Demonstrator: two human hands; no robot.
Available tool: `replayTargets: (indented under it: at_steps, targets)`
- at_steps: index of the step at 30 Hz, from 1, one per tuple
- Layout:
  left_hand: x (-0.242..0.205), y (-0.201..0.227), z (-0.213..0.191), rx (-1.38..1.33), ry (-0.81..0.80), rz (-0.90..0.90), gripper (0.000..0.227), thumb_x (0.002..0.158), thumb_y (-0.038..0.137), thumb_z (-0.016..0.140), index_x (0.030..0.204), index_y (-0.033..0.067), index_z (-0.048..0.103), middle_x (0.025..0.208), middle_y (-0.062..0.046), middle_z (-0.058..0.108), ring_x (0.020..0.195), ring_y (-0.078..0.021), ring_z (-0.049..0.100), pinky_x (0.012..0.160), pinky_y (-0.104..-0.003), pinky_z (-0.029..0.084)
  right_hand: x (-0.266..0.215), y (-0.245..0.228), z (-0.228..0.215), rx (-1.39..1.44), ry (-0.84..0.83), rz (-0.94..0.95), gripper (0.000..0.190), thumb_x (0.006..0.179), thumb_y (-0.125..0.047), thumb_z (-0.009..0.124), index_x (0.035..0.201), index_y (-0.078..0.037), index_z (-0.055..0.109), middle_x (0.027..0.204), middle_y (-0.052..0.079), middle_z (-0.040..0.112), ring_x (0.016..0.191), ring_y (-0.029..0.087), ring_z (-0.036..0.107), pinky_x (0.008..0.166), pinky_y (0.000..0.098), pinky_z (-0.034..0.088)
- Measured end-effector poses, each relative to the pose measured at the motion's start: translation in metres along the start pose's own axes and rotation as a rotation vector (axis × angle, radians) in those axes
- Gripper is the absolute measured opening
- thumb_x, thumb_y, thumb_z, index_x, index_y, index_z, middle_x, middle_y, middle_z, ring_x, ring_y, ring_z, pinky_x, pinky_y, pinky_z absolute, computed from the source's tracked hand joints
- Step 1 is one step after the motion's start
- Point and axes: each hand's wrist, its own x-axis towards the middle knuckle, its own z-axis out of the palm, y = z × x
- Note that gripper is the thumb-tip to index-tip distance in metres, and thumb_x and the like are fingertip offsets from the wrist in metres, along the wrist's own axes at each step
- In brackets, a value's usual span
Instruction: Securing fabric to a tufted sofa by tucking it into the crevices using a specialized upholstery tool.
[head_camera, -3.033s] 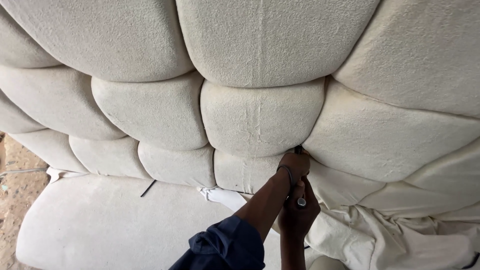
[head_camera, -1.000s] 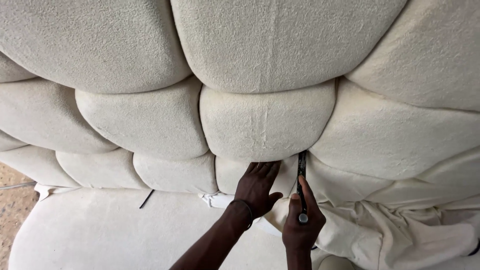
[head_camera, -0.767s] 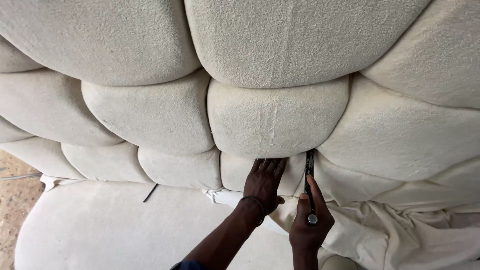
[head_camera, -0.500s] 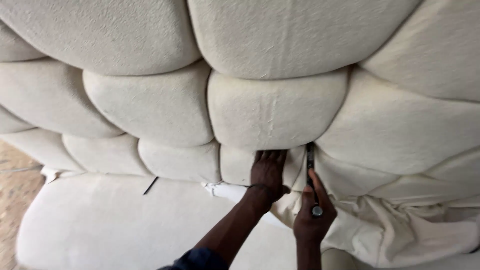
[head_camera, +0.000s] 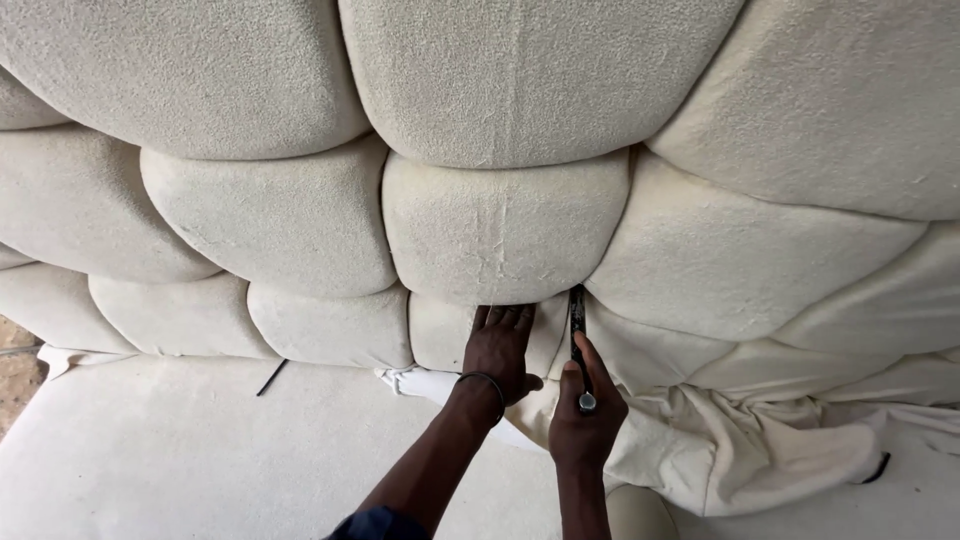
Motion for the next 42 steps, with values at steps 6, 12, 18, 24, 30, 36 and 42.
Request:
replayTargets:
  at_steps: [6, 12, 18, 24, 30, 36, 42]
  targets:
    - [0.0, 0.001, 0.01, 0.066, 0.016, -0.021, 0.145, 0.074, 0.078, 0.1, 0.183, 0.0146, 0.028, 0.181, -0.012, 0.044, 0.168, -0.0389, 0.036, 0.144, -0.057, 0.01, -0.001, 0.001, -0.001, 0.034, -0.003, 0.072, 0.049, 0.105, -0.026, 0.06, 0.147, -0.012, 0.08, 0.15, 0.01, 0.083, 0.133, 0.024, 0.08, 0.106, 0.0369, 0.06]
    - [-0.001, 0.011, 0.007, -0.055, 0.143, 0.013, 0.126, 0.077, 0.068, 0.101, 0.174, 0.0064, 0.047, 0.171, -0.018, 0.057, 0.157, -0.0423, 0.049, 0.137, -0.054, 0.029, 0.001, 0.005, -0.006, 0.019, 0.006, -0.035, 0.046, 0.109, -0.026, 0.059, 0.147, -0.009, 0.08, 0.147, 0.012, 0.084, 0.138, 0.026, 0.079, 0.112, 0.0397, 0.059]
    - [0.001, 0.021, 0.012, -0.198, 0.262, 0.201, 0.117, 0.082, 0.039, 0.095, 0.179, 0.0049, 0.038, 0.182, -0.019, 0.046, 0.166, -0.0388, 0.041, 0.142, -0.05, 0.024, -0.004, 0.007, -0.004, 0.013, 0.032, 0.039, 0.046, 0.107, -0.022, 0.06, 0.146, -0.012, 0.081, 0.134, 0.003, 0.089, 0.074, 0.013, 0.072, 0.072, 0.0307, 0.056]
    - [0.028, 0.027, 0.02, -0.036, 0.206, 0.158, 0.116, 0.079, 0.055, 0.099, 0.172, 0.007, 0.05, 0.174, -0.013, 0.056, 0.161, -0.032, 0.049, 0.138, -0.05, 0.028, 0.003, 0.007, -0.012, -0.014, 0.0, 0.11, 0.048, 0.105, -0.025, 0.059, 0.145, -0.015, 0.083, 0.135, 0.008, 0.089, 0.11, 0.02, 0.082, 0.097, 0.0362, 0.061]
    - [0.061, 0.044, -0.006, -0.155, 0.054, -0.038, 0.07, 0.082, 0.026, 0.087, 0.149, 0.0226, 0.066, 0.14, -0.008, 0.078, 0.132, -0.0385, 0.072, 0.115, -0.048, 0.056, 0.007, 0.012, -0.004, 0.025, 0.004, -0.035, 0.051, 0.11, -0.037, 0.059, 0.145, -0.008, 0.081, 0.145, 0.011, 0.085, 0.136, 0.027, 0.08, 0.11, 0.039, 0.06]
    - [0.051, 0.017, -0.011, -0.599, 0.026, -0.007, 0.036, 0.109, 0.038, 0.052, 0.126, 0.0256, 0.081, 0.119, -0.017, 0.087, 0.104, -0.0479, 0.079, 0.085, -0.06, 0.06, 0.004, 0.012, -0.012, -0.005, 0.024, -0.102, 0.046, 0.113, -0.033, 0.056, 0.143, -0.008, 0.082, 0.139, 0.012, 0.087, 0.125, 0.029, 0.083, 0.105, 0.0423, 0.06]
    - [0.048, 0.073, -0.086, -1.505, -0.393, -0.647, 0.029, 0.114, 0.023, 0.05, 0.124, 0.0027, 0.069, 0.105, -0.013, 0.077, 0.086, -0.0265, 0.067, 0.069, -0.048, 0.055, 0.004, -0.018, -0.008, 0.017, -0.02, -0.1, 0.05, 0.117, -0.044, 0.048, 0.138, -0.012, 0.081, 0.109, 0.001, 0.089, 0.094, 0.017, 0.082, 0.081, 0.0314, 0.059]
